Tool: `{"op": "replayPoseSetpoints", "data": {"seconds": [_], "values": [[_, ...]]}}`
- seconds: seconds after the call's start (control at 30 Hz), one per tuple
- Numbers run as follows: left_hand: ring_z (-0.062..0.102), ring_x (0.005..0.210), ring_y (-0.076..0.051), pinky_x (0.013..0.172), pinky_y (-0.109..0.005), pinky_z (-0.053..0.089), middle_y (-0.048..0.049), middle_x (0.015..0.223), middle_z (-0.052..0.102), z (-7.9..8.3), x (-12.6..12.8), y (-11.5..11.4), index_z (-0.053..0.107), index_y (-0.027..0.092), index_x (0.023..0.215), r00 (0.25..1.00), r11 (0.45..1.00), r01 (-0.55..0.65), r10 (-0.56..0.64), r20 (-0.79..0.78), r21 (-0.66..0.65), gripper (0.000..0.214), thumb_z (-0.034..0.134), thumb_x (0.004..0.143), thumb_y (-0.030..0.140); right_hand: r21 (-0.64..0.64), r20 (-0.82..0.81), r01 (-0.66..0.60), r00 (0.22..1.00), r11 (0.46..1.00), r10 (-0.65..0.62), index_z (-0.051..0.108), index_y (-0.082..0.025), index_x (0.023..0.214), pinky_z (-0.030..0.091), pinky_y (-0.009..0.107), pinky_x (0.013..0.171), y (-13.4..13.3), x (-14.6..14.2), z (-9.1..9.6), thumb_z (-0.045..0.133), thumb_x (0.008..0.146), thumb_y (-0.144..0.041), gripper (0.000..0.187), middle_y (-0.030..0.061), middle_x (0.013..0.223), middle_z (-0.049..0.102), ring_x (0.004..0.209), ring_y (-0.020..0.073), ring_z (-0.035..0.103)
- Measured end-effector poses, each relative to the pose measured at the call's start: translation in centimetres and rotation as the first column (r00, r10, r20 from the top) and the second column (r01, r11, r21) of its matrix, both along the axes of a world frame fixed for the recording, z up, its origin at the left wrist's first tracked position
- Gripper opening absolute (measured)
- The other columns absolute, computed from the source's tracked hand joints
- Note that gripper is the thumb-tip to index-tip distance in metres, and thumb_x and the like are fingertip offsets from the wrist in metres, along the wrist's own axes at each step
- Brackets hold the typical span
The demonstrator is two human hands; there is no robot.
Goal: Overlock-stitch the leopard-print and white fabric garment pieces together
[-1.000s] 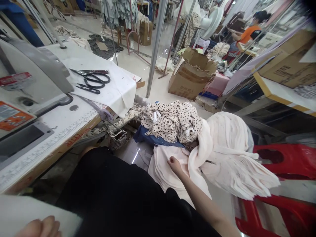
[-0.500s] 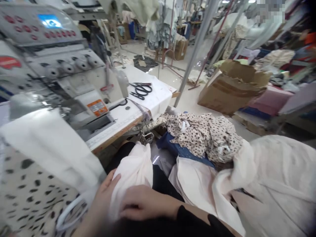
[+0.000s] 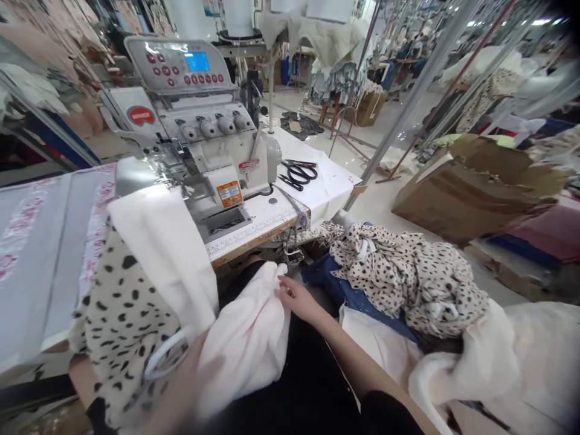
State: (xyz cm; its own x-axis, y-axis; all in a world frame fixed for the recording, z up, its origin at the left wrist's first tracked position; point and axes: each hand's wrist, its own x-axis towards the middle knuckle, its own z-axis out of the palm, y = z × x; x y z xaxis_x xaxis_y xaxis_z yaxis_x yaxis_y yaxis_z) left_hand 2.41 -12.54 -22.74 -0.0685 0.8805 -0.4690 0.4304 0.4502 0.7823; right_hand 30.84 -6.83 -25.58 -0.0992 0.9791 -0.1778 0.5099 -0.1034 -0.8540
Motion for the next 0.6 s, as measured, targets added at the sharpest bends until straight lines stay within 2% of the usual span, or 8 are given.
{"op": "replayPoseSetpoints", "data": {"seconds": [0.13, 0.23, 0.3, 0.37, 0.43, 0.47, 0.53, 0.6], "values": [[0.052, 0.107, -0.030, 0.094, -0.041, 0.039, -0.0068, 0.102, 0.062, 1.4, -0.1, 0.0, 0.057, 0.020, 0.103, 0.986, 1.000, -0.003, 0.006, -0.168, 0.019, 0.048, 0.053, 0.068, 0.052, -0.077, 0.060, -0.119, 0.991, 0.990, 0.123, 0.060, -0.017, 0.100, 0.043, 0.030, 0.070, -1.1, 0.7, 0.1, 0.069, 0.061, -0.029, 0.042, 0.0066, 0.088, 0.065, 0.078, 0.0220, 0.058], [0.051, 0.107, -0.027, 0.094, -0.038, 0.039, -0.0060, 0.109, 0.059, 2.8, 0.3, -0.6, 0.054, 0.021, 0.104, 0.977, 0.977, 0.028, 0.018, -0.211, 0.210, 0.042, 0.049, 0.073, 0.048, -0.067, 0.085, -0.143, 0.985, 0.987, 0.149, 0.061, -0.015, 0.077, 0.042, 0.029, 0.065, -2.5, 1.6, 0.9, 0.064, 0.061, -0.019, 0.016, 0.0024, 0.070, 0.061, 0.068, 0.0197, 0.056], [0.049, 0.108, -0.025, 0.096, -0.037, 0.036, -0.0066, 0.112, 0.056, 3.8, 1.0, -0.5, 0.054, 0.021, 0.103, 0.971, 0.931, 0.096, -0.009, -0.241, 0.352, 0.037, 0.049, 0.075, 0.045, -0.006, 0.087, -0.153, 0.984, 0.988, 0.153, 0.058, -0.016, 0.066, 0.041, 0.031, 0.073, -3.1, 1.8, 1.9, 0.059, 0.063, -0.014, 0.004, 0.0021, 0.071, 0.059, 0.076, 0.0209, 0.055], [0.047, 0.109, -0.024, 0.096, -0.036, 0.036, -0.0080, 0.115, 0.054, 4.6, 2.2, 0.3, 0.055, 0.020, 0.102, 0.968, 0.899, 0.199, -0.116, -0.225, 0.391, 0.034, 0.049, 0.076, 0.042, 0.079, 0.084, -0.172, 0.983, 0.982, 0.165, 0.055, -0.018, 0.065, 0.036, 0.034, 0.086, -3.5, 1.6, 3.4, 0.056, 0.063, -0.011, 0.008, 0.0025, 0.076, 0.059, 0.097, 0.0245, 0.049], [0.044, 0.114, -0.023, 0.098, -0.036, 0.034, -0.0090, 0.121, 0.050, 4.9, 3.9, 2.1, 0.053, 0.019, 0.109, 0.954, 0.879, 0.298, -0.269, -0.129, 0.371, 0.039, 0.049, 0.077, 0.041, 0.194, 0.036, -0.211, 0.977, 0.958, 0.208, 0.053, -0.020, 0.065, 0.031, 0.035, 0.092, -3.8, 1.2, 5.3, 0.053, 0.062, -0.008, 0.012, 0.0026, 0.078, 0.058, 0.109, 0.0255, 0.043], [0.041, 0.118, -0.023, 0.101, -0.036, 0.031, -0.0092, 0.126, 0.047, 4.9, 4.7, 3.3, 0.051, 0.019, 0.114, 0.940, 0.869, 0.335, -0.337, -0.060, 0.363, 0.043, 0.050, 0.077, 0.041, 0.252, -0.006, -0.234, 0.970, 0.939, 0.243, 0.051, -0.020, 0.065, 0.033, 0.034, 0.090, -4.0, 0.9, 6.4, 0.051, 0.062, -0.007, 0.013, 0.0026, 0.078, 0.057, 0.107, 0.0247, 0.044], [0.033, 0.125, -0.022, 0.107, -0.036, 0.021, -0.0081, 0.133, 0.041, 4.6, 6.4, 5.7, 0.045, 0.019, 0.123, 0.886, 0.873, 0.381, -0.438, 0.149, 0.305, 0.052, 0.053, 0.076, 0.041, 0.340, -0.100, -0.273, 0.941, 0.900, 0.323, 0.049, -0.020, 0.065, 0.038, 0.029, 0.080, -4.2, 0.6, 8.6, 0.049, 0.062, -0.006, 0.014, 0.0020, 0.076, 0.055, 0.090, 0.0205, 0.051], [0.034, 0.125, -0.022, 0.107, -0.035, 0.020, -0.0081, 0.132, 0.043, 4.2, 7.8, 7.7, 0.047, 0.017, 0.123, 0.794, 0.885, 0.428, -0.465, 0.391, 0.184, 0.053, 0.051, 0.077, 0.043, 0.355, -0.179, -0.307, 0.905, 0.883, 0.387, 0.048, -0.019, 0.065, 0.039, 0.024, 0.069, -4.5, 0.5, 10.6, 0.047, 0.062, -0.006, 0.013, 0.0005, 0.075, 0.053, 0.072, 0.0151, 0.051]]}}
